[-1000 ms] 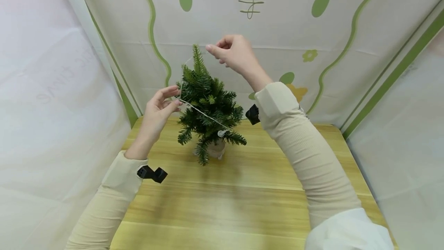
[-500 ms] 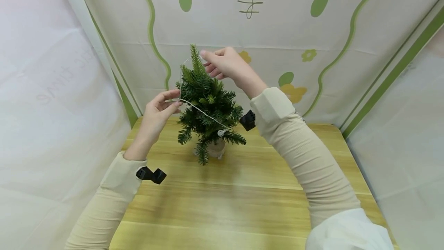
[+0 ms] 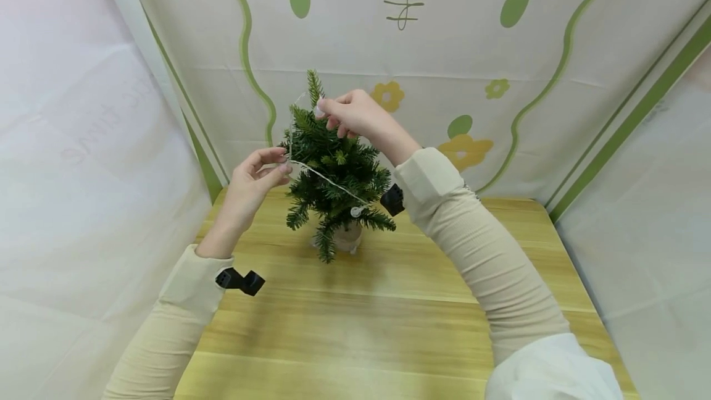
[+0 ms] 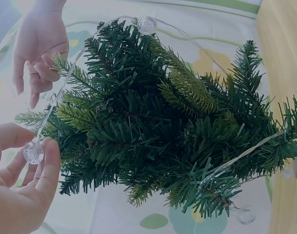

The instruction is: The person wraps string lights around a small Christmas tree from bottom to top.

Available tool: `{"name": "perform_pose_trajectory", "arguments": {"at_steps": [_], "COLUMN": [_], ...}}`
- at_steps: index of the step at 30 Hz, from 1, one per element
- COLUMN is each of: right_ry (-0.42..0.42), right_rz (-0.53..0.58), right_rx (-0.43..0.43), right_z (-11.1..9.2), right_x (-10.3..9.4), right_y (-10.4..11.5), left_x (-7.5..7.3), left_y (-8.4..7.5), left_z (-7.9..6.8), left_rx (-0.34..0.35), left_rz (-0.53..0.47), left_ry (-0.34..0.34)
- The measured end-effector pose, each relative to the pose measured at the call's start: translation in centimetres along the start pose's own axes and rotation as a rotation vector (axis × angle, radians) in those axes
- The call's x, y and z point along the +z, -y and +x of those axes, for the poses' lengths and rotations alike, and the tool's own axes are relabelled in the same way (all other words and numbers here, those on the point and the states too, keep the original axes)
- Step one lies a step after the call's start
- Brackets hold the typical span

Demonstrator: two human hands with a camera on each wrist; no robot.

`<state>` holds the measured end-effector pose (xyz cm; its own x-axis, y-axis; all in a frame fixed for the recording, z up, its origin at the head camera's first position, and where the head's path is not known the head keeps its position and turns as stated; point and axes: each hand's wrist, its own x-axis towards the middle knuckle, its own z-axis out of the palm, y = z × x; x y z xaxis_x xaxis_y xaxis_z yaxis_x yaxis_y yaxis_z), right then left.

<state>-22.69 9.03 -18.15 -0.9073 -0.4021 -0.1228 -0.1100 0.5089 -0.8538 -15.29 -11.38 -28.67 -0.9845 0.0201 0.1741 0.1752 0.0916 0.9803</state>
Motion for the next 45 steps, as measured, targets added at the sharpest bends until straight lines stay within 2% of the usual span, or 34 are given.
{"name": "perform_pose_trajectory", "arguments": {"at_steps": [16,35,45], "right_ry": [-0.052,-0.186,-0.204], "right_rz": [-0.011,0.016,0.029], "right_rx": [-0.015,-0.024,-0.020], "right_z": [0.2,0.5,0.5], "right_x": [0.3,0.9,1.0], "right_y": [-0.5,-1.0,-1.4], "left_x": [-0.2,-0.1,-0.3], "left_y": [0.2,0.5,0.7], "left_z": [-0.2,-0.1,-0.2], "left_rx": [-0.045,-0.106,-0.110], "left_rz": [0.042,0.050,0.054], "left_ry": [0.033,0.036,0.055]}}
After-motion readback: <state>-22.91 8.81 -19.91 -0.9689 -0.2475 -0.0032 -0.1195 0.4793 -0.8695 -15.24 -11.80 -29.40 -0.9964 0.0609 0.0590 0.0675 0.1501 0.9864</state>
